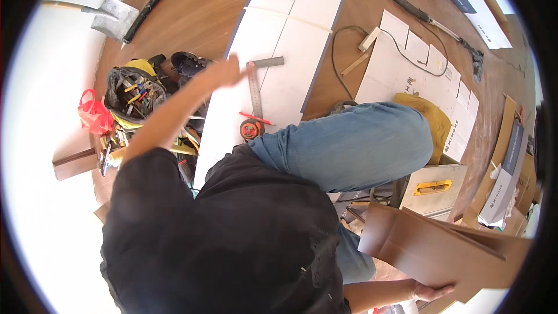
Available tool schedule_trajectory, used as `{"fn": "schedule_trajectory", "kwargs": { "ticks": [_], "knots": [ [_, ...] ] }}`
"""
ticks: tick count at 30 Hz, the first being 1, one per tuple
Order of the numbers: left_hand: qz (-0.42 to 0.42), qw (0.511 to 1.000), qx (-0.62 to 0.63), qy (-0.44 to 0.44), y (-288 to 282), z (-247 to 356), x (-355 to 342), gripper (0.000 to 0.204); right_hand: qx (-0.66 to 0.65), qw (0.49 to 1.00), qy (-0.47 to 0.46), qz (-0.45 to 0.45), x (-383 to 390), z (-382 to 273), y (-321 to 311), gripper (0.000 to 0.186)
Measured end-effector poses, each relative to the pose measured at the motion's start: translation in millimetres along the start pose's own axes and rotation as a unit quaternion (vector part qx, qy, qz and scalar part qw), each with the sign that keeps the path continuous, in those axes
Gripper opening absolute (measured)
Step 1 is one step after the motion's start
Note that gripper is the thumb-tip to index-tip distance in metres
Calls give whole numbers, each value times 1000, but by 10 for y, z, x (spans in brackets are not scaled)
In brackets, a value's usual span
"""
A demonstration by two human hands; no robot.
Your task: The recorder uses a ruler and pencil to measure and mark a wood plank, then uses a table saw to cut the plank to size.
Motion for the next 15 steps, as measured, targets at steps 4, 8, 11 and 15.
{"fn": "schedule_trajectory", "kwargs": {
  "ticks": [4,8,11,15],
  "knots": [
    [6,992,99,-73,797,162,390,88,21,999,-30,20,-96,147,-128,53],
    [116,978,168,-49,989,460,119,63,36,998,-44,7,-200,39,-292,56],
    [194,961,184,-75,684,504,-260,49,40,998,-50,-4,-276,59,-362,60],
    [311,903,294,-42,-114,367,-487,38,50,997,-63,-8,-291,11,-465,64]
  ]
}}
Point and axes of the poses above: each hand's wrist, its own x-axis away from the middle knuckle, its own y-axis out of the palm, z = x × y, the point moved 1 cm from there along -x, towards the middle knuckle, and after that the axes turned 4 degrees about -y, right-handed, at the moved point
